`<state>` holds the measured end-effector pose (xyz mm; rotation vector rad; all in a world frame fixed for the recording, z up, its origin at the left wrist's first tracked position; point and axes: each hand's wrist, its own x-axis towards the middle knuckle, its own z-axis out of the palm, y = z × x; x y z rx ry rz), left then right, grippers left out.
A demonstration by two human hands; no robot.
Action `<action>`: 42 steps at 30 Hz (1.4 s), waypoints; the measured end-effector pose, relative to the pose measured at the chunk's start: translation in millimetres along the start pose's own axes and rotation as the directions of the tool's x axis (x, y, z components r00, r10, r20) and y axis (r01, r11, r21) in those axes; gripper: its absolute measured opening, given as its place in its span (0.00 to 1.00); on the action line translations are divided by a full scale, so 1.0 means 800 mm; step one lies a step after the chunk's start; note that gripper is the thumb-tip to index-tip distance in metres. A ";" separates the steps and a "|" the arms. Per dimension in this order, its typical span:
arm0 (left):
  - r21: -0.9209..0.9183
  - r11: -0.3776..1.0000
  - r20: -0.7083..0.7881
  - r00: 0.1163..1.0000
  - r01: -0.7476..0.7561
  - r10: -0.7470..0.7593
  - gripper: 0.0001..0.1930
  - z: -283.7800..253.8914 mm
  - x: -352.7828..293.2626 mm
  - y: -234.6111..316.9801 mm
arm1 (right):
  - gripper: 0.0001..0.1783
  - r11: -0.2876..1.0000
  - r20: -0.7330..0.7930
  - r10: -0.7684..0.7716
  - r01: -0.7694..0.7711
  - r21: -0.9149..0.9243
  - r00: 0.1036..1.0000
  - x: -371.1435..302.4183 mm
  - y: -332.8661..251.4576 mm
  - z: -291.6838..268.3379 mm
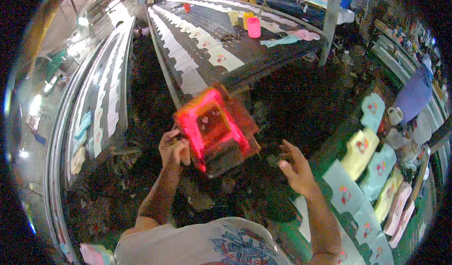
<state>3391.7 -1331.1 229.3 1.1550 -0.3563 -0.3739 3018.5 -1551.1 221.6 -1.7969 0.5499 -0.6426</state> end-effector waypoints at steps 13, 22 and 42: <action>-0.040 0.994 0.423 0.903 0.102 -0.076 0.22 -0.064 0.261 -0.075 | 0.51 0.781 0.050 0.370 -0.340 0.525 0.928 0.201 -0.005 0.214; 0.290 0.918 0.484 0.786 0.271 -0.385 0.19 0.024 0.318 -0.101 | 0.37 0.630 -0.266 0.577 -0.214 0.746 0.772 0.219 0.025 0.229; -0.002 0.900 0.379 0.834 0.435 -0.402 0.08 0.534 0.462 -0.231 | 0.47 0.871 -0.663 0.382 -0.012 0.491 0.643 0.309 0.213 -0.082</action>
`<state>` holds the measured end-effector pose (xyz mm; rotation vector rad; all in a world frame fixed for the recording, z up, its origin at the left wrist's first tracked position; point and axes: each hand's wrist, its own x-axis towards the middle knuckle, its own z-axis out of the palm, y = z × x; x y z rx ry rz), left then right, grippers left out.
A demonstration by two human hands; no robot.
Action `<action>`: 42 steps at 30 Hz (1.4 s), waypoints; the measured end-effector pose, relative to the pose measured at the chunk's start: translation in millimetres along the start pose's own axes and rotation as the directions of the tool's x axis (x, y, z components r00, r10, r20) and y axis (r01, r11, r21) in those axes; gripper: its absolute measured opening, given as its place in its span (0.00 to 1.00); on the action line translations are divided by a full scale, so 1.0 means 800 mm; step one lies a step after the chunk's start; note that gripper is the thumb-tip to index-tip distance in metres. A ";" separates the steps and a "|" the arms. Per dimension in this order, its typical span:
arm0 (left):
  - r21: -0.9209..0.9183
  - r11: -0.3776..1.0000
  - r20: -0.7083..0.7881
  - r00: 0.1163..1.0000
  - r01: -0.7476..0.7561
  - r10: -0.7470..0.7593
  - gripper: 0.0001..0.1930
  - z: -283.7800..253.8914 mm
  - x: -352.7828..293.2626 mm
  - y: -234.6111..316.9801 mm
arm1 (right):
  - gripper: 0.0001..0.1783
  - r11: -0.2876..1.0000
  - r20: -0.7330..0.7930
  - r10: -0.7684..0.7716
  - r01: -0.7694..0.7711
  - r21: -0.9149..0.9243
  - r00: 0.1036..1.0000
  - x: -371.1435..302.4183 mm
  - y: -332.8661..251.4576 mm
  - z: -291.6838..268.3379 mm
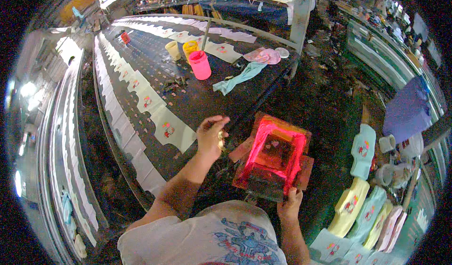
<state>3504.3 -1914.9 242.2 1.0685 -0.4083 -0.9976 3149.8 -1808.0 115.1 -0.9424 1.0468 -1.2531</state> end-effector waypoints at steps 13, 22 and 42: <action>0.654 0.614 -0.110 0.748 -0.442 0.655 0.56 -0.097 0.382 -0.051 | 0.36 0.963 -0.184 -0.093 0.135 0.232 0.979 0.269 -0.093 -0.007; 0.459 0.530 -0.031 0.583 -0.714 0.812 0.52 -0.025 0.514 -0.032 | 0.41 0.907 -0.290 -0.001 0.123 0.403 0.957 0.438 -0.155 -0.046; 0.374 0.772 0.258 0.858 -0.513 0.445 0.54 0.294 0.482 -0.185 | 0.27 0.842 -0.527 -0.257 0.455 0.289 0.810 0.933 -0.344 -0.195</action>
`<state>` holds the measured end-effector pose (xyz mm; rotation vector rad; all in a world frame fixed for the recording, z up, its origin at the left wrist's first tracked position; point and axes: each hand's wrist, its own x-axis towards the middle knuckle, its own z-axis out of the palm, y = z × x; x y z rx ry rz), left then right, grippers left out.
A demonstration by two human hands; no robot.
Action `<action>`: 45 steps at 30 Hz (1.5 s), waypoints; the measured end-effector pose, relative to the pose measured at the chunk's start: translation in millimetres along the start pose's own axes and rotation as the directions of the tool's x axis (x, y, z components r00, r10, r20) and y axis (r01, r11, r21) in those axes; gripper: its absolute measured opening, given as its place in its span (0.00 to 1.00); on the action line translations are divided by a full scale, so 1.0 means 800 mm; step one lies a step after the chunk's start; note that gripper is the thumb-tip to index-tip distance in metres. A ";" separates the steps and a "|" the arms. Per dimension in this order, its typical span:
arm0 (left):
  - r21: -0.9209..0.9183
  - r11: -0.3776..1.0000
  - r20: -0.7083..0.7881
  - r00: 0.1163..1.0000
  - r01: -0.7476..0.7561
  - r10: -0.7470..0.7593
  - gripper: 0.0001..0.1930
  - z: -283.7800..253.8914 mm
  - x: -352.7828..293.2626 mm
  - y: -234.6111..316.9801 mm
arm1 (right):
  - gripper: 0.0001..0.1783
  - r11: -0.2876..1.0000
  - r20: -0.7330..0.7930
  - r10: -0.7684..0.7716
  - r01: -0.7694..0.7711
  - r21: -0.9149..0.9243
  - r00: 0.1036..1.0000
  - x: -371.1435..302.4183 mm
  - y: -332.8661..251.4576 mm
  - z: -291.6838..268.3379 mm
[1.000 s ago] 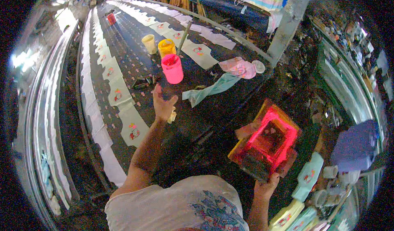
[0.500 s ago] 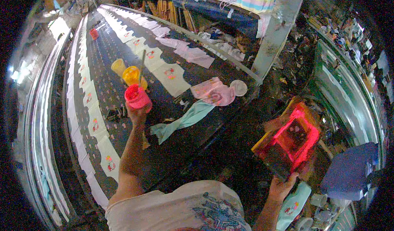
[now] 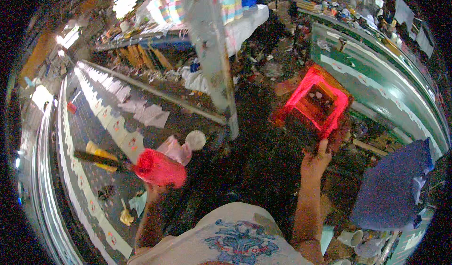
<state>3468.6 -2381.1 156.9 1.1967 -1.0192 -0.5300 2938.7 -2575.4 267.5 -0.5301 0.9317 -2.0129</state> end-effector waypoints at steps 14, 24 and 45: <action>-0.376 0.694 0.747 0.644 0.615 -0.166 0.53 0.527 0.214 -0.027 | 0.25 0.990 0.002 -0.126 0.126 -0.069 0.992 0.358 0.092 0.105; -0.407 0.486 0.741 0.590 0.774 -0.320 0.47 0.633 0.351 -0.099 | 0.25 0.977 0.017 0.193 -0.191 -0.098 0.981 0.509 0.164 0.169; -0.029 0.986 -0.667 0.738 -0.166 0.105 0.47 0.670 0.685 -0.140 | 0.36 0.694 0.413 0.707 -0.450 -0.562 0.574 0.866 0.422 0.409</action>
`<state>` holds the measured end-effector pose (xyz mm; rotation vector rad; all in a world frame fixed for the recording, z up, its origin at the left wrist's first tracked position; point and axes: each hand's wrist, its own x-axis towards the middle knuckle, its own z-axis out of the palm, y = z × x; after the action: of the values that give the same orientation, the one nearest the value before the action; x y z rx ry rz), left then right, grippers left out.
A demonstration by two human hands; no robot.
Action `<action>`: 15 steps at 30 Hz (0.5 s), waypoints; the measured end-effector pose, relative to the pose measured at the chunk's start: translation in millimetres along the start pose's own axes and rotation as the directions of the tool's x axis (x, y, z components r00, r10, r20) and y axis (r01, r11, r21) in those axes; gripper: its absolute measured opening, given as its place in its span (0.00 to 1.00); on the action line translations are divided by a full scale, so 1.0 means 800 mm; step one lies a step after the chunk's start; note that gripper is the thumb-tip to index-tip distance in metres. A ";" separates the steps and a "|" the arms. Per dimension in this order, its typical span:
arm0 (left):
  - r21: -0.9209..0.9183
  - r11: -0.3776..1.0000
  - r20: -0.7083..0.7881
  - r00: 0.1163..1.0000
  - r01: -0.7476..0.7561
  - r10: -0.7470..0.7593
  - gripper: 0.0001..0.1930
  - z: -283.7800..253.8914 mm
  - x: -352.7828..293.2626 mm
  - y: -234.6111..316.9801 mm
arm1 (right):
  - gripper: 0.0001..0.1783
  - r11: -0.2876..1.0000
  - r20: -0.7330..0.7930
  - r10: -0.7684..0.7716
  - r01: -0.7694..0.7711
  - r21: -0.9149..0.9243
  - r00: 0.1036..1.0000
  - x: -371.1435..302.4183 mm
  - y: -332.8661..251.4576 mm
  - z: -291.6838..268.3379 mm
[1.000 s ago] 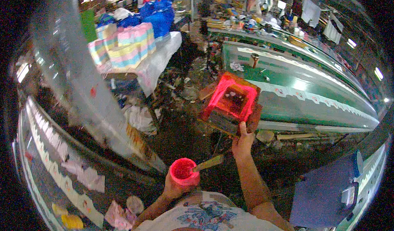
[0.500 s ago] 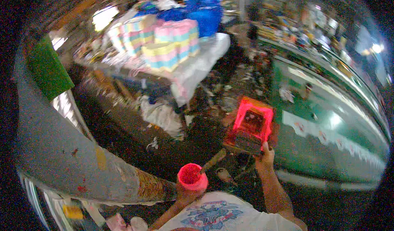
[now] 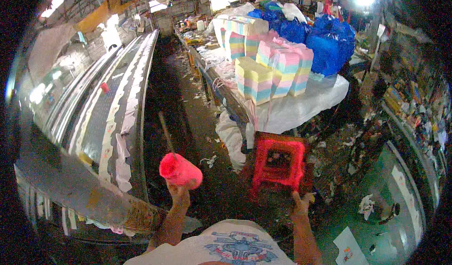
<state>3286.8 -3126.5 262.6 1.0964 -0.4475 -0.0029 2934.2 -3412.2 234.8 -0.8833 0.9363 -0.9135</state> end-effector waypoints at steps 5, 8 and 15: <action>0.157 0.982 -0.157 0.979 -0.107 0.132 0.49 -0.016 0.060 -0.017 | 0.39 0.990 0.247 0.029 0.005 -0.138 0.968 0.097 0.073 0.103; 0.223 0.975 -0.326 0.944 0.026 0.050 0.53 -0.039 0.054 -0.005 | 0.40 0.974 0.444 0.202 -0.130 -0.188 0.873 0.127 0.075 0.204; 0.294 0.945 -0.579 0.813 0.141 0.059 0.57 -0.070 0.062 -0.045 | 0.34 0.925 0.594 0.369 -0.347 -0.157 0.715 0.256 0.142 0.401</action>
<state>3359.3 -3106.0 228.1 1.3628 0.1442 0.3760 3319.9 -3491.4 183.3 -0.9055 0.5138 -0.2269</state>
